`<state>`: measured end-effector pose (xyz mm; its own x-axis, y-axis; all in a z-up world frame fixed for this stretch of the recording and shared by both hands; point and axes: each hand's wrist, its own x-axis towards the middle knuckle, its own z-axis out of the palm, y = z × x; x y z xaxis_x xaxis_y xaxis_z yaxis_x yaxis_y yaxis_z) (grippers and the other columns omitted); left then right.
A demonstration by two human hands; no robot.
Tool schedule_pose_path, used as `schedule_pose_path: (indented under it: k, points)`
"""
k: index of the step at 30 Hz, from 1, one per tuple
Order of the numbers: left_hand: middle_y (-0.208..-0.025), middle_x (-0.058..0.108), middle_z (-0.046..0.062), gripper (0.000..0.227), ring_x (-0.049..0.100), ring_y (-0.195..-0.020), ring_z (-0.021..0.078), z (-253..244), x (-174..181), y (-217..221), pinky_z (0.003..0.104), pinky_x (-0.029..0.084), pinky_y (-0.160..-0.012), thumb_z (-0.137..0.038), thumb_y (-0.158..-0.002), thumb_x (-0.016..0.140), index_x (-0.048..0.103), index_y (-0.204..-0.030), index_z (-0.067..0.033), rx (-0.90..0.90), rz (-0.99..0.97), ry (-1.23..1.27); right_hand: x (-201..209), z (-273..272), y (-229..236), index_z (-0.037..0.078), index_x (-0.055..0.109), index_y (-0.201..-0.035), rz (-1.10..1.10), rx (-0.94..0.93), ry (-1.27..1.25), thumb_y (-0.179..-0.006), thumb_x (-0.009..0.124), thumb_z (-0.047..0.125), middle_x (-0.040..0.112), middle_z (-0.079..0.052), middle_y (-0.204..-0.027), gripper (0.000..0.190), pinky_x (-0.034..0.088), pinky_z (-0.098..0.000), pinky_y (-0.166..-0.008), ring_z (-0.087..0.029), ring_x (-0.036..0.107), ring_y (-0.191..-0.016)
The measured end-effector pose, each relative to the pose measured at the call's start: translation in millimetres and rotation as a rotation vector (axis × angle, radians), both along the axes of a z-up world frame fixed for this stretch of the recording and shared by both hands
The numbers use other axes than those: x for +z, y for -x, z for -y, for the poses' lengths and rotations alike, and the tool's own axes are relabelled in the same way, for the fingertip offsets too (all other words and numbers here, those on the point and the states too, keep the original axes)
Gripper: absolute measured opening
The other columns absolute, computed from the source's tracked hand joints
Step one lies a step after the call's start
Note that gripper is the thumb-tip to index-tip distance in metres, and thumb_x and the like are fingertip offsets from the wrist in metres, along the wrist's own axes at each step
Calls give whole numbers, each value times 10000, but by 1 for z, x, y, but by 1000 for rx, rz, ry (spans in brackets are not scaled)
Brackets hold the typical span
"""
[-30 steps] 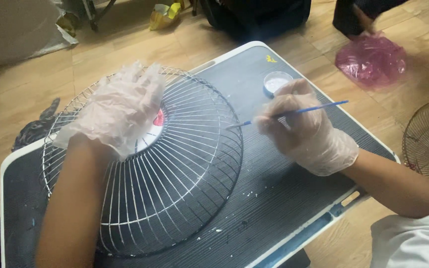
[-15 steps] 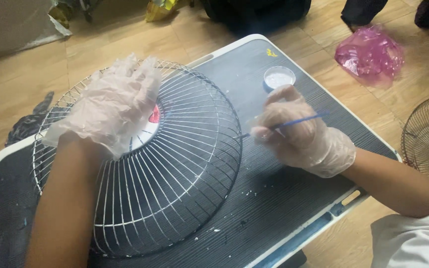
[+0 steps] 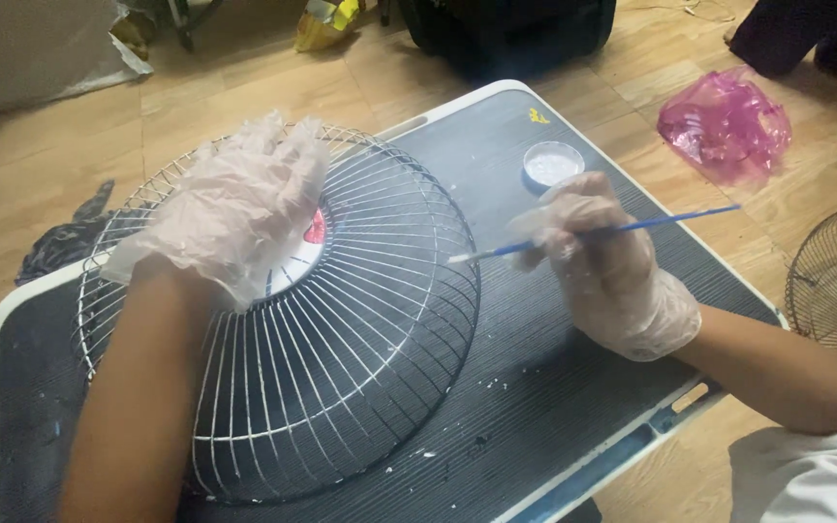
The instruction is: Applying a white substance to the rim of a metal fan guard using a small brush
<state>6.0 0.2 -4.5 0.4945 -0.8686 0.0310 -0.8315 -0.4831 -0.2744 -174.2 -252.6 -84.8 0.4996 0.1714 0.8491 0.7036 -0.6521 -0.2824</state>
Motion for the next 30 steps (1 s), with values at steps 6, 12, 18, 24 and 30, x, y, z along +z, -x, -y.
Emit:
schedule_pose_path:
  k: [6, 12, 18, 24, 30]
  points:
    - [-1515, 352, 192, 1262, 317, -1385, 400, 0, 3, 2, 548, 340, -1080, -40, -359, 894, 293, -1469, -23, -51, 78, -20, 7, -6, 1, 90, 472, -1159, -89, 84, 18, -1003, 495, 104, 591, 20, -944, 159, 540, -239, -830, -104, 553, -890]
    - [-1552, 299, 166, 1296, 271, -1409, 398, 3, 4, 3, 640, 326, -1054, -25, -309, 940, 312, -1442, -42, -12, 53, -50, 16, -12, 3, 90, 501, -1032, -43, -57, 116, -930, 599, 6, 617, 29, -841, 165, 480, -281, -814, -137, 528, -858]
    - [-1552, 285, 164, 1254, 229, -1431, 383, 5, 11, 8, 610, 297, -1089, 59, -379, 910, 274, -1456, -26, 29, 3, -90, 21, -10, 6, 74, 489, -1022, -54, -82, 169, -871, 636, -49, 645, 22, -817, 244, 481, -294, -831, -168, 548, -885]
    - [-1570, 280, 130, 811, 246, -1428, 372, 3, 9, 9, 620, 267, -1102, -143, -676, 725, 360, -1395, -59, 58, -32, -15, 21, -6, 7, 93, 538, -1001, -140, -39, 229, -906, 516, 62, 622, 42, -757, 102, 471, -341, -875, -203, 522, -978]
    - [-1501, 383, 143, 1231, 322, -1392, 371, 0, 4, 5, 550, 315, -1100, 20, -391, 871, 278, -1469, -20, -48, 68, 7, 19, -11, 7, 68, 548, -969, 33, -116, 121, -925, 551, 0, 613, 28, -766, 82, 479, -283, -792, -132, 551, -803]
